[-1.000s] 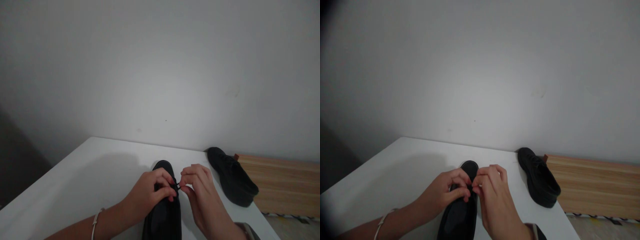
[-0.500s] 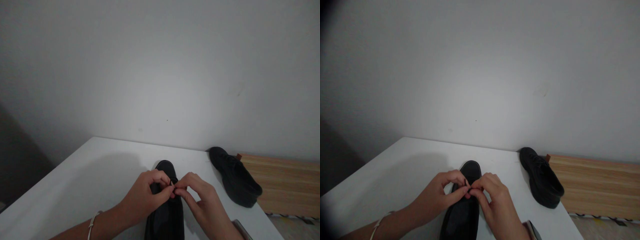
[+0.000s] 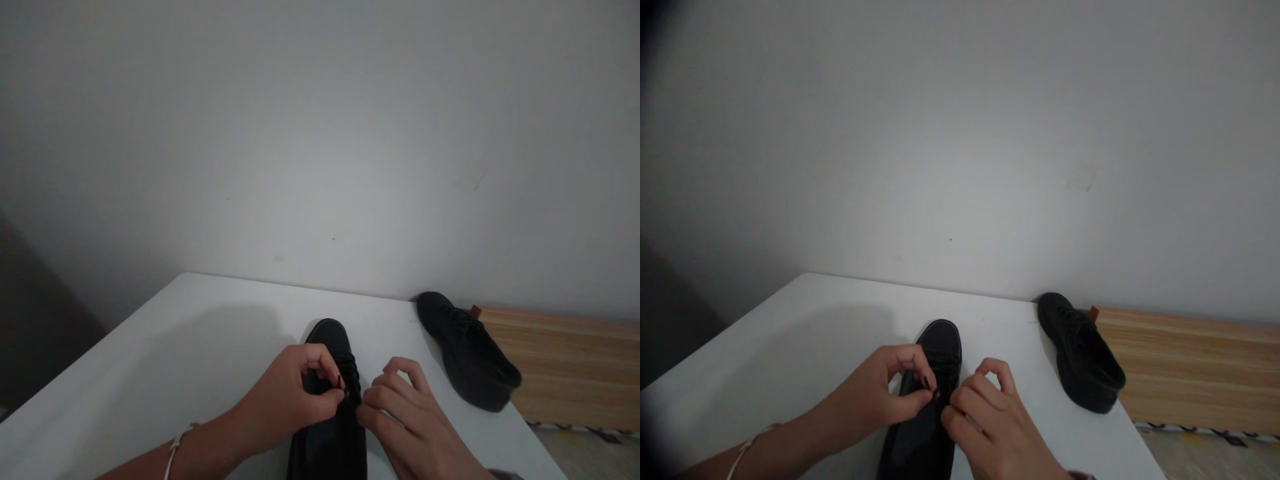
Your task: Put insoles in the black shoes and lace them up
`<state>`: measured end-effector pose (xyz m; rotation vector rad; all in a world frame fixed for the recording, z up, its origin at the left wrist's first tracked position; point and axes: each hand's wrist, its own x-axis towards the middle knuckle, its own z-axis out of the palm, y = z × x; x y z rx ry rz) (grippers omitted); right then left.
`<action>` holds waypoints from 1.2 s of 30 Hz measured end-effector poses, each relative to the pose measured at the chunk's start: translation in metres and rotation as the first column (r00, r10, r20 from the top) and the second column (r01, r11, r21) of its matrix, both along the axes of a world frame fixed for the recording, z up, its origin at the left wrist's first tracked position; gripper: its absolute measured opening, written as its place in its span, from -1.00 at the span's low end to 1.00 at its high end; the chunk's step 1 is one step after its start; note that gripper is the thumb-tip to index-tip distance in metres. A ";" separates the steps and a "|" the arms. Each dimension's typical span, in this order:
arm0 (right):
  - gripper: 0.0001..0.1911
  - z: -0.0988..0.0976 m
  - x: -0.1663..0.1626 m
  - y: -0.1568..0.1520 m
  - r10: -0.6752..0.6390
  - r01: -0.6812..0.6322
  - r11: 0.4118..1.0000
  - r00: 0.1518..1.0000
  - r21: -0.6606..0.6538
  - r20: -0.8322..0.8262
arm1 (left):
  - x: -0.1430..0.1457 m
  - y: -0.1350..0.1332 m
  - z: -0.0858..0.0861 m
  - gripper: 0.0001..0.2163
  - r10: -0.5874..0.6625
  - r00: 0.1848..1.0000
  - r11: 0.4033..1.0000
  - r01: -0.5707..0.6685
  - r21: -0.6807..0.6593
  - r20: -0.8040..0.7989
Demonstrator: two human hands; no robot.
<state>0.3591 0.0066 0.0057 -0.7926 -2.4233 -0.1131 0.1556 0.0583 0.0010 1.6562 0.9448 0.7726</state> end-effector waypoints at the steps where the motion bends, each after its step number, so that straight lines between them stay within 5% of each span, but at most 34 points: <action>1: -0.81 0.001 0.000 0.000 -0.002 0.002 1.000 1.000 -0.013 0.001 | 0.000 -0.002 0.002 -0.94 0.006 0.999 1.000 -0.005 0.028 -0.042; 5: -0.85 0.004 -0.006 0.001 -0.045 0.029 0.987 0.994 -0.158 -0.098 | 0.001 -0.010 0.002 -0.86 0.049 0.990 0.965 -0.013 0.261 -0.134; 8: -0.80 0.002 -0.012 0.006 -0.153 0.042 0.932 0.946 -0.360 -0.287 | 0.002 -0.013 -0.003 -0.77 0.075 0.991 0.873 -0.012 0.487 -0.110; 15: -0.85 -0.004 -0.023 0.028 -0.380 -0.037 0.666 0.843 -0.745 -0.381 | 0.005 -0.011 -0.016 -0.79 0.225 0.955 0.403 0.089 0.911 -0.193; 20: -0.88 0.004 -0.017 0.035 -0.378 -0.074 0.596 0.853 -0.800 -0.361 | 0.007 -0.010 -0.021 -0.77 0.306 0.940 0.202 0.087 0.976 -0.147; 30: -0.93 0.011 -0.013 0.046 -0.251 -0.116 0.583 0.915 -0.804 -0.314 | 0.000 -0.015 -0.017 -0.79 0.264 0.954 0.161 0.099 0.982 -0.139; 36: -0.85 0.008 -0.020 0.038 -0.268 -0.029 0.709 0.913 -0.705 -0.307 | -0.006 -0.017 -0.022 -0.84 0.156 0.981 0.233 0.078 0.969 -0.116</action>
